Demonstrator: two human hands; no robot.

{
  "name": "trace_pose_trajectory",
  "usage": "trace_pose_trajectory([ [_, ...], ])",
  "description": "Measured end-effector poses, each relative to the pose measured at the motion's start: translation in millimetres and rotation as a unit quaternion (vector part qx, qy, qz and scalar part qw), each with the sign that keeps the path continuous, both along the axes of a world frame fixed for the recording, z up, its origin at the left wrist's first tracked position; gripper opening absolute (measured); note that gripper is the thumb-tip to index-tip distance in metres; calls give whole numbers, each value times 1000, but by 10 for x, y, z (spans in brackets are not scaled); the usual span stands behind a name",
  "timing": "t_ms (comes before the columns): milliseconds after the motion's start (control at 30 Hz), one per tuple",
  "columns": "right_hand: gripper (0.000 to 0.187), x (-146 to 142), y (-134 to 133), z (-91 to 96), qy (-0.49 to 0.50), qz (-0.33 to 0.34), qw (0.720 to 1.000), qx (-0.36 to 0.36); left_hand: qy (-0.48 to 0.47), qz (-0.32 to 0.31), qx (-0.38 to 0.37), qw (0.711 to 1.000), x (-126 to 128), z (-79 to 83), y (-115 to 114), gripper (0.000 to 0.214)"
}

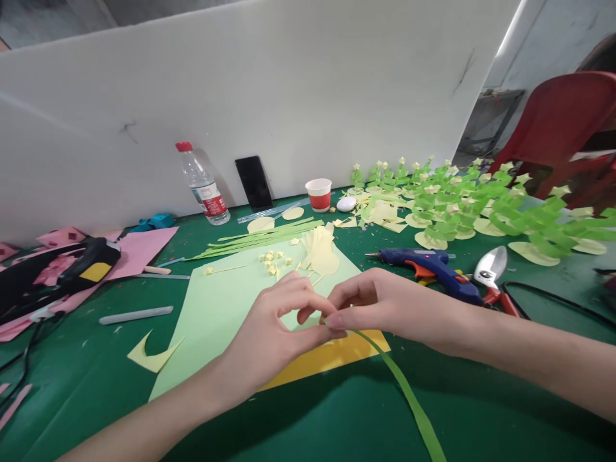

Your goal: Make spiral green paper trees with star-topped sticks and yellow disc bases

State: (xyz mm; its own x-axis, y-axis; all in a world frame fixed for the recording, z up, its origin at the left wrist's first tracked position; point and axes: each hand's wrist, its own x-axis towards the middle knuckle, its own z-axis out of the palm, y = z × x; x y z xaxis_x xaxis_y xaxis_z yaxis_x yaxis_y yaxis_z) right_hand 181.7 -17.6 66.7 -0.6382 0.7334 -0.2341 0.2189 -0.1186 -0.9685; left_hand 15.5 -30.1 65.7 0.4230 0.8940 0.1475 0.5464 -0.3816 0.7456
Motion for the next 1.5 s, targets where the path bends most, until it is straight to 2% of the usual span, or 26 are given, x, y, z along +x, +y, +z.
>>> trace_pose_trajectory([
  [133, 17, 21, 7, 46, -15, 11, 1000, 4, -19, -59, 10, 998, -26, -5, -28, 15],
  [233, 21, 41, 2, 77, -45, 30, 999, 5, -20, -78, 13, 997, -37, -1, -60, 19],
  [467, 23, 89, -2, 79, -47, 97, 994, 36, -80, 3, -16, 997, -35, -4, -70, 15],
  [667, 22, 5, -53, 18, 5, 28, 999, -20, -57, 19, -17, 998, -19, -31, -70, 32],
  [733, 20, -10, -51, 17, -3, 10, 1000, -22, -53, 10, 6, 999, -20, -41, -63, 31],
  [867, 17, 20, -10, 39, -19, -1, 1000, 0, -41, -29, 40, 998, -38, -35, -42, 11],
  [1033, 20, 74, 16, 80, -87, 83, 993, 3, -28, -120, 25, 992, -56, -27, -43, 15],
  [1133, 18, 92, 18, 110, -73, 115, 991, 5, -41, -80, 22, 996, -46, -28, -54, 14],
  [1233, 17, 90, 15, 112, -54, 120, 991, 18, -42, -25, 1, 999, -29, -17, -60, 24],
  [1367, 21, 30, -35, 41, -25, 67, 997, 0, -45, -5, -18, 999, -7, -8, -65, 36],
  [1500, 21, -36, -86, -14, -2, 19, 1000, -23, -44, -3, 8, 999, -3, -36, -64, 39],
])
